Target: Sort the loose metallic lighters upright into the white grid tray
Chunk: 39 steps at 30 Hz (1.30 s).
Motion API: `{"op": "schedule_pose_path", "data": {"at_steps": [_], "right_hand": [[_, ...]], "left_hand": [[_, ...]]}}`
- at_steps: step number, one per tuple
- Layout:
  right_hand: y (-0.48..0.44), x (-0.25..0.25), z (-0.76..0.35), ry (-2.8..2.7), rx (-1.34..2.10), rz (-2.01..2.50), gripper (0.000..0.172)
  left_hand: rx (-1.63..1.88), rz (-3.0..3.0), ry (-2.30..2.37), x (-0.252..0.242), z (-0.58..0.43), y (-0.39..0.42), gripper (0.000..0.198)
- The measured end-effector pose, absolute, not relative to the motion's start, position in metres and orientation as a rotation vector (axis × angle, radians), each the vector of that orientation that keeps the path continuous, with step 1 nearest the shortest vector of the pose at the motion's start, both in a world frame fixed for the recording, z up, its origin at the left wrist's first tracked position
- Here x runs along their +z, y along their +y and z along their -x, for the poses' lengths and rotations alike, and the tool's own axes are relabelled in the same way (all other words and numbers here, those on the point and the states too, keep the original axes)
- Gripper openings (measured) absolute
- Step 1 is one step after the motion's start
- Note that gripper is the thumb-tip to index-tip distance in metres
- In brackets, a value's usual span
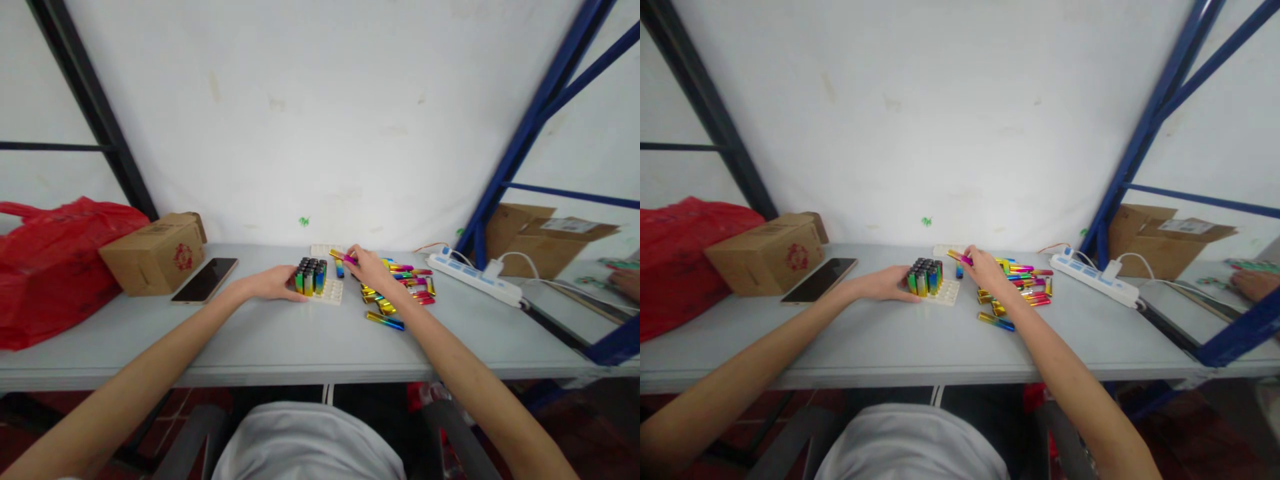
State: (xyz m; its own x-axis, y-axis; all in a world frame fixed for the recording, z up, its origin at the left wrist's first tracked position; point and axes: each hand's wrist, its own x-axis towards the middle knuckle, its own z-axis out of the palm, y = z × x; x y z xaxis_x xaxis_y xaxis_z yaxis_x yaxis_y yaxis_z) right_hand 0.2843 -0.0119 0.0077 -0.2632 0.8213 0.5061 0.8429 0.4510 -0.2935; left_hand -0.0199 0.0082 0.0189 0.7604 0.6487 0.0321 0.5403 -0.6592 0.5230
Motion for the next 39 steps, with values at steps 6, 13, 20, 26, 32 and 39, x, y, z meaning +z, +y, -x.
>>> {"op": "schedule_pose_path", "data": {"at_steps": [6,13,20,26,32,39], "right_hand": [[-0.009,0.014,-0.281,-1.756,0.312,1.167,0.034],[-0.019,0.016,-0.264,-1.528,0.970,0.888,0.049],[-0.029,0.018,-0.257,-1.591,1.060,1.058,0.048],[-0.025,0.011,-0.254,-1.744,0.475,1.182,0.061],[-0.029,0.011,-0.252,-1.736,0.249,1.241,0.054],[-0.026,0.012,-0.254,-1.740,0.219,1.290,0.042]], "left_hand": [[0.276,-2.431,0.855,0.022,0.020,0.005,0.057],[0.272,-2.457,0.898,0.023,0.019,0.004,0.063],[0.294,-2.459,0.835,0.022,0.018,0.004,0.060],[0.305,-2.464,0.845,0.024,0.018,0.002,0.060],[0.313,-2.502,0.847,0.021,0.020,0.005,0.063],[0.298,-2.504,0.869,0.023,0.019,0.003,0.061]]}}
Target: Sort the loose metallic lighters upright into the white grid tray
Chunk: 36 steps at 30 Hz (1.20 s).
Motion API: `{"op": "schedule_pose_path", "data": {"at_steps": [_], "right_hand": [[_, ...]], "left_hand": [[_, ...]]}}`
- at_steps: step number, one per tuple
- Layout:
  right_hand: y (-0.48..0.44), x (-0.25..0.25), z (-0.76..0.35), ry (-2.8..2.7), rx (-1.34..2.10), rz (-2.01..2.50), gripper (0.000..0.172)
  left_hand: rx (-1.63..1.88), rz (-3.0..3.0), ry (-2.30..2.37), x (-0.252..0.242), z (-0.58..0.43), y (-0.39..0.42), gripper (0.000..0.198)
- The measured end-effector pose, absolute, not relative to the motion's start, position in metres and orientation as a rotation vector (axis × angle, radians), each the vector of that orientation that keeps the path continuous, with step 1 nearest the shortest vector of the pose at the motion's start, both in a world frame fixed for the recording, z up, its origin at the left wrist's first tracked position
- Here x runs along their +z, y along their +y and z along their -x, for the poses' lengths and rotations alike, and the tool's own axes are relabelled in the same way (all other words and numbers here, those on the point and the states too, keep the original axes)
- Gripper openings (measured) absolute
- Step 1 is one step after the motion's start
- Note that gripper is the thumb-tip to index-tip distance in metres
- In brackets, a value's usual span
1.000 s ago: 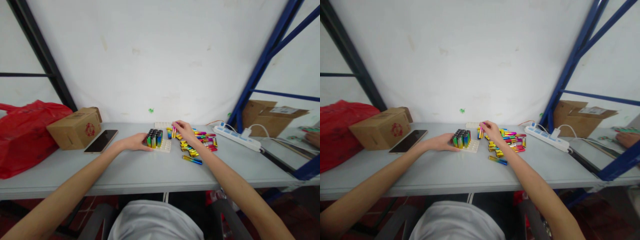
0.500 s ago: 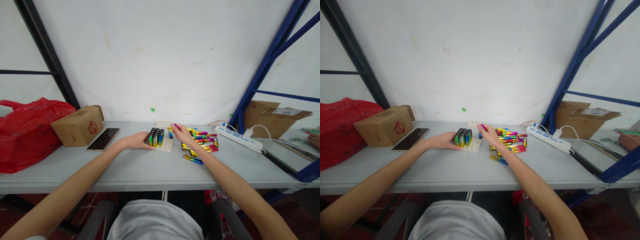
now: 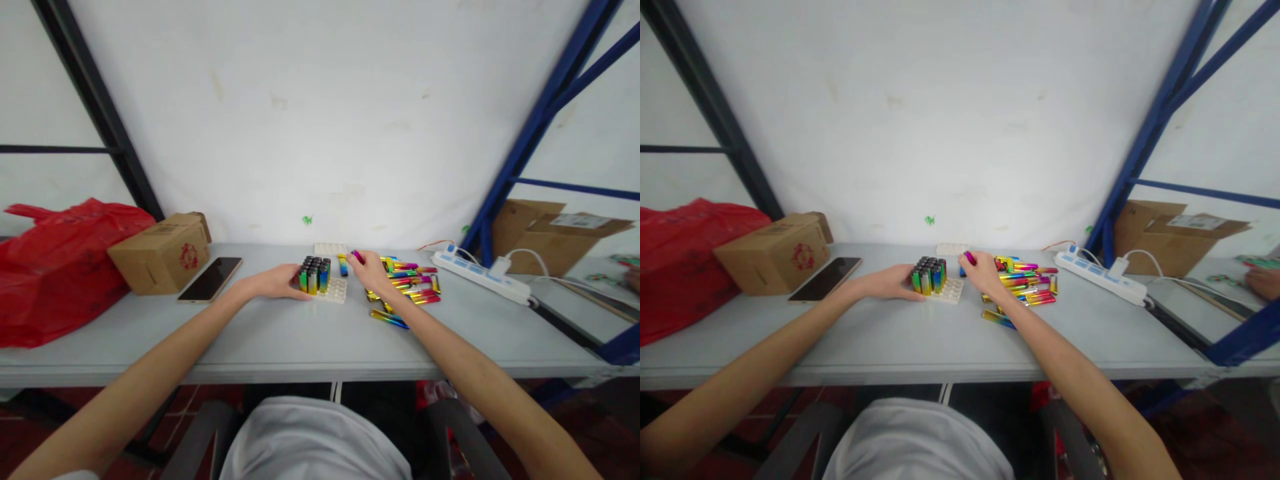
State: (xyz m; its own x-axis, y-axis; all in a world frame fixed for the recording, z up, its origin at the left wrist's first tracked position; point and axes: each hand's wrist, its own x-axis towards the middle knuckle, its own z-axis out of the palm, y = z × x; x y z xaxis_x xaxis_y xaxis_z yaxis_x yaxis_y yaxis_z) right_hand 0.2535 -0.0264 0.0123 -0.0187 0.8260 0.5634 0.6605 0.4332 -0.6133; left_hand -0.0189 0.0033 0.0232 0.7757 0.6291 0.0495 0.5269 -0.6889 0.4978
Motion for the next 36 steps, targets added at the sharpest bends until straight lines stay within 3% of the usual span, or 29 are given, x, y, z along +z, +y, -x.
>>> {"op": "schedule_pose_path", "data": {"at_steps": [8,15,28,36], "right_hand": [[-0.030,0.011,-0.251,-1.809,0.205,1.249,0.055],[-0.025,0.004,-0.246,-1.824,0.220,1.332,0.039],[-0.043,0.018,-0.247,-1.964,0.288,1.148,0.032],[-0.044,0.020,-0.247,-2.102,0.305,0.995,0.036]], "left_hand": [[0.302,-2.489,0.854,0.023,0.019,0.004,0.061],[0.290,-2.496,0.880,0.025,0.018,0.002,0.058],[0.317,-2.463,0.834,0.021,0.019,0.005,0.062],[0.324,-2.485,0.858,0.022,0.019,0.004,0.058]]}}
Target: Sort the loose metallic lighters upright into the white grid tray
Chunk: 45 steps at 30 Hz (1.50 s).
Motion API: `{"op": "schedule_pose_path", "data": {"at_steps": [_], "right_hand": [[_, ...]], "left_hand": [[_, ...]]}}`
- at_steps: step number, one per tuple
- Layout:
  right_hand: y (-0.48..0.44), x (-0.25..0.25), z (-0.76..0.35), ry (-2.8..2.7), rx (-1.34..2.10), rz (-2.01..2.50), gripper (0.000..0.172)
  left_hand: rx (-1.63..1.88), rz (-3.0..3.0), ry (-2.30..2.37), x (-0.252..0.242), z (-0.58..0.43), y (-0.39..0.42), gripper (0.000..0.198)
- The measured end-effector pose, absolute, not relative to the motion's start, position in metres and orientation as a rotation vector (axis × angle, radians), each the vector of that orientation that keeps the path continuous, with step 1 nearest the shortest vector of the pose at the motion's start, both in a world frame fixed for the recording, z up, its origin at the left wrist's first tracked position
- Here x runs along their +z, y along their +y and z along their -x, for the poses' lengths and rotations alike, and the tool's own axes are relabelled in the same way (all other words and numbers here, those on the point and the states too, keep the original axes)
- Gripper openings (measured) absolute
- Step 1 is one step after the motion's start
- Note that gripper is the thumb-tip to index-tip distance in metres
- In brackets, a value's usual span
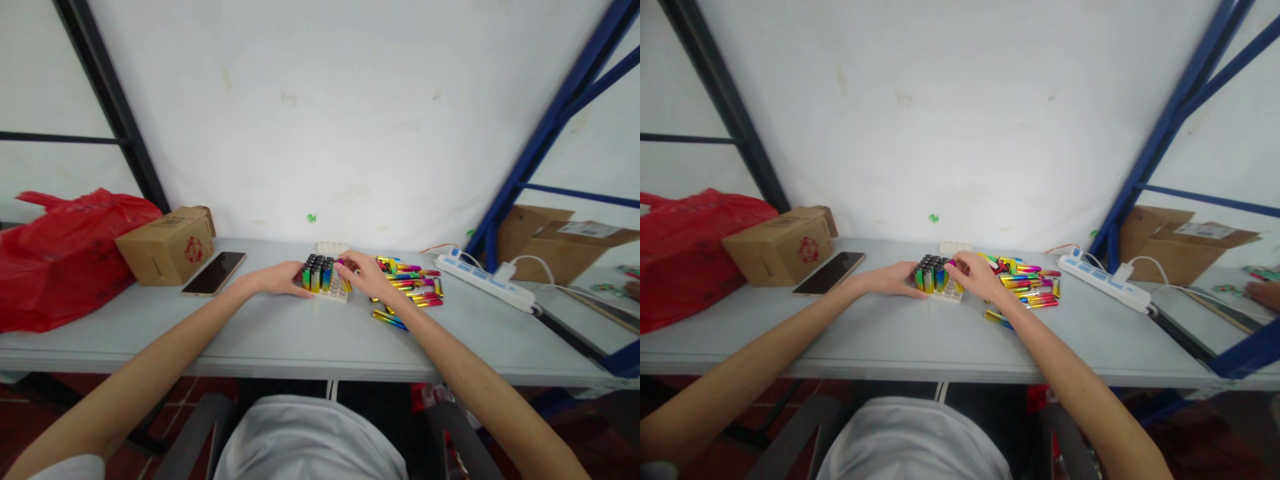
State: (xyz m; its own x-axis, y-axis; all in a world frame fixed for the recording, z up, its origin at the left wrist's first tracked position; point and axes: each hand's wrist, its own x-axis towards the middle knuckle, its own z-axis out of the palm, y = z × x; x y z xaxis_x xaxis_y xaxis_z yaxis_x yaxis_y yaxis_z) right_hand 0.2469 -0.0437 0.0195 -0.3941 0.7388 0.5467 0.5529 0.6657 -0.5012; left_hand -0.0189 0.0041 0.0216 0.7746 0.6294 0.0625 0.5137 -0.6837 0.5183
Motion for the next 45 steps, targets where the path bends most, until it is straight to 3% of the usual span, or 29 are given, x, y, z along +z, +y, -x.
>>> {"op": "schedule_pose_path", "data": {"at_steps": [5,12,20,34,37,41,45], "right_hand": [[-0.046,0.016,-0.243,-2.143,0.445,0.933,0.036],[-0.050,0.016,-0.239,-2.285,0.294,0.933,0.030],[-0.044,0.013,-0.237,-2.283,0.329,0.891,0.043],[-0.037,0.019,-0.252,-2.304,-0.019,1.194,0.059],[-0.025,0.021,-0.275,-2.168,-0.136,1.357,0.052],[-0.006,0.009,-0.304,-2.161,-0.206,1.396,0.026],[0.003,-0.005,-0.310,-2.285,-0.189,1.282,0.032]], "left_hand": [[0.310,-2.508,0.926,0.021,0.020,0.004,0.060],[0.336,-2.524,0.865,0.019,0.021,0.007,0.063],[0.338,-2.524,0.882,0.019,0.020,0.005,0.062],[0.306,-2.490,0.856,0.021,0.019,0.005,0.061],[0.308,-2.474,0.856,0.021,0.019,0.005,0.060],[0.272,-2.485,0.862,0.021,0.019,0.006,0.059],[0.270,-2.507,0.869,0.024,0.019,0.003,0.060]]}}
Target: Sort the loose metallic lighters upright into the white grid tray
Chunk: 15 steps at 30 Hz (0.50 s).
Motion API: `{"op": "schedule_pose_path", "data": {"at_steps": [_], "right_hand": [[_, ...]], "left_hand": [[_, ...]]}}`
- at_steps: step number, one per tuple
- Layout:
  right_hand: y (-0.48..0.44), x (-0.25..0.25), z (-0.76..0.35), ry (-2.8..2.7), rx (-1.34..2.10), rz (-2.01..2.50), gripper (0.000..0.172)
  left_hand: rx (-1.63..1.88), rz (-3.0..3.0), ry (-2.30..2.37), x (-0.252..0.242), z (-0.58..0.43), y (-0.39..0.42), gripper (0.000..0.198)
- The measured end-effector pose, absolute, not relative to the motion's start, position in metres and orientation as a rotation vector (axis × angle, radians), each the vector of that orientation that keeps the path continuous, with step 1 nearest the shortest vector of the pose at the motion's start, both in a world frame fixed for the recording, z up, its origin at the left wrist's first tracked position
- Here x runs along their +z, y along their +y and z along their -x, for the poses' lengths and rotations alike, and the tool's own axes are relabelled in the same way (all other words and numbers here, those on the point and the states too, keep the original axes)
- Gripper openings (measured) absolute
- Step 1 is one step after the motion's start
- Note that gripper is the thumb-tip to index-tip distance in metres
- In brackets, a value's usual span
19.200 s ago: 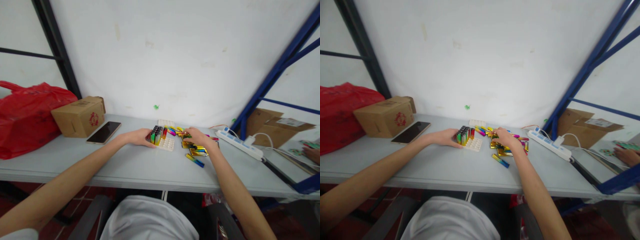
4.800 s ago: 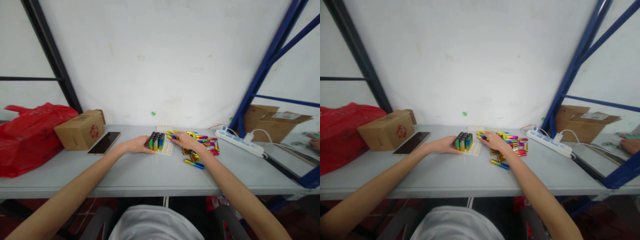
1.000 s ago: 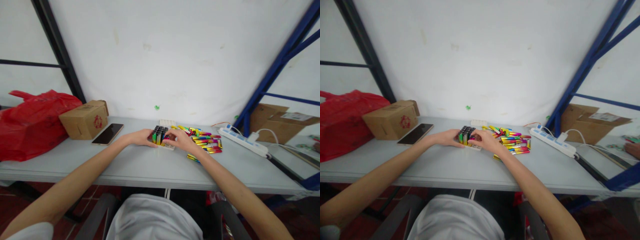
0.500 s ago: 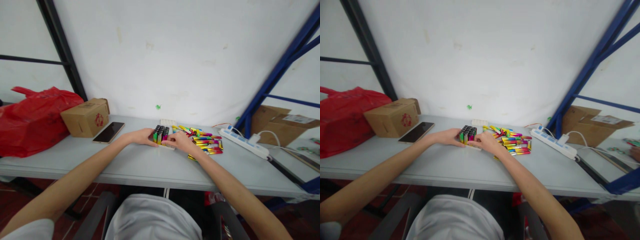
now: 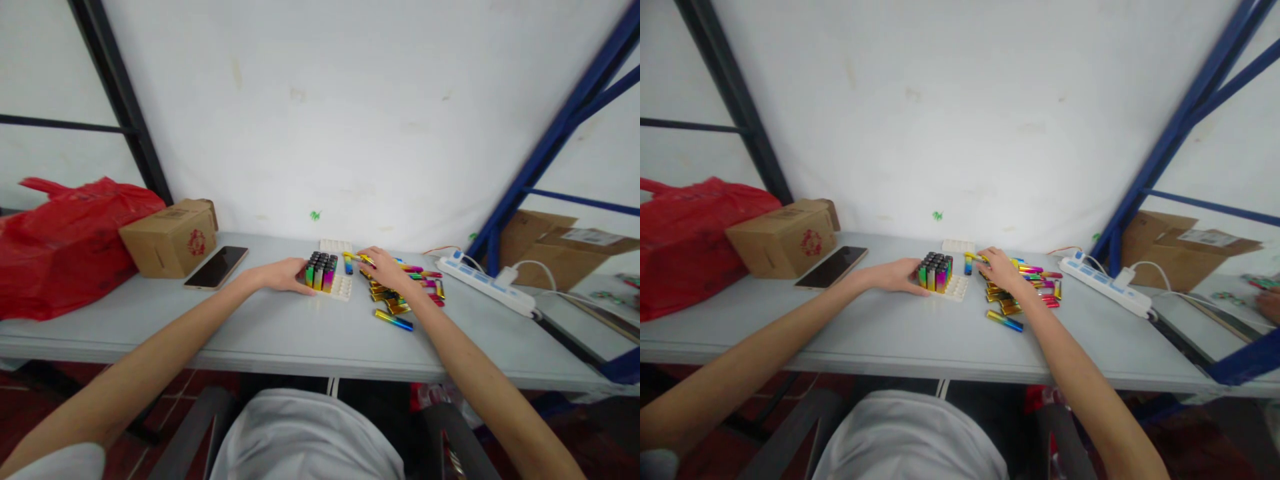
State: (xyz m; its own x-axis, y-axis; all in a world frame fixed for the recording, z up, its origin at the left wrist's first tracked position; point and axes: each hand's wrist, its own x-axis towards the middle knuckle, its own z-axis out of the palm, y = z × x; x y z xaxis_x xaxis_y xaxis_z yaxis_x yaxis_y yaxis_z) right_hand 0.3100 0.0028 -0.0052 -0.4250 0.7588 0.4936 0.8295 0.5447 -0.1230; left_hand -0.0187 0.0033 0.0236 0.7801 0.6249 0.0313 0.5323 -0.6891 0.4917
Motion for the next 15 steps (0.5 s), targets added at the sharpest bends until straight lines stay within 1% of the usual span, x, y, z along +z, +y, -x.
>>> {"op": "schedule_pose_path", "data": {"at_steps": [2,4,8,13,15], "right_hand": [[0.001,-0.008,-0.302,-2.360,-0.158,1.247,0.036],[-0.003,-0.007,-0.291,-2.445,-0.146,1.259,0.035],[-0.009,0.000,-0.274,-2.526,-0.178,1.437,0.029],[-0.009,0.000,-0.275,-2.422,-0.187,1.618,0.017],[-0.006,-0.003,-0.278,-2.355,-0.154,1.590,0.022]], "left_hand": [[0.263,-2.505,0.907,0.025,0.018,0.001,0.062],[0.253,-2.505,0.938,0.027,0.017,0.000,0.062],[0.258,-2.522,0.927,0.027,0.017,-0.001,0.062],[0.274,-2.508,0.944,0.022,0.017,0.003,0.069],[0.277,-2.505,0.953,0.021,0.017,0.005,0.069]]}}
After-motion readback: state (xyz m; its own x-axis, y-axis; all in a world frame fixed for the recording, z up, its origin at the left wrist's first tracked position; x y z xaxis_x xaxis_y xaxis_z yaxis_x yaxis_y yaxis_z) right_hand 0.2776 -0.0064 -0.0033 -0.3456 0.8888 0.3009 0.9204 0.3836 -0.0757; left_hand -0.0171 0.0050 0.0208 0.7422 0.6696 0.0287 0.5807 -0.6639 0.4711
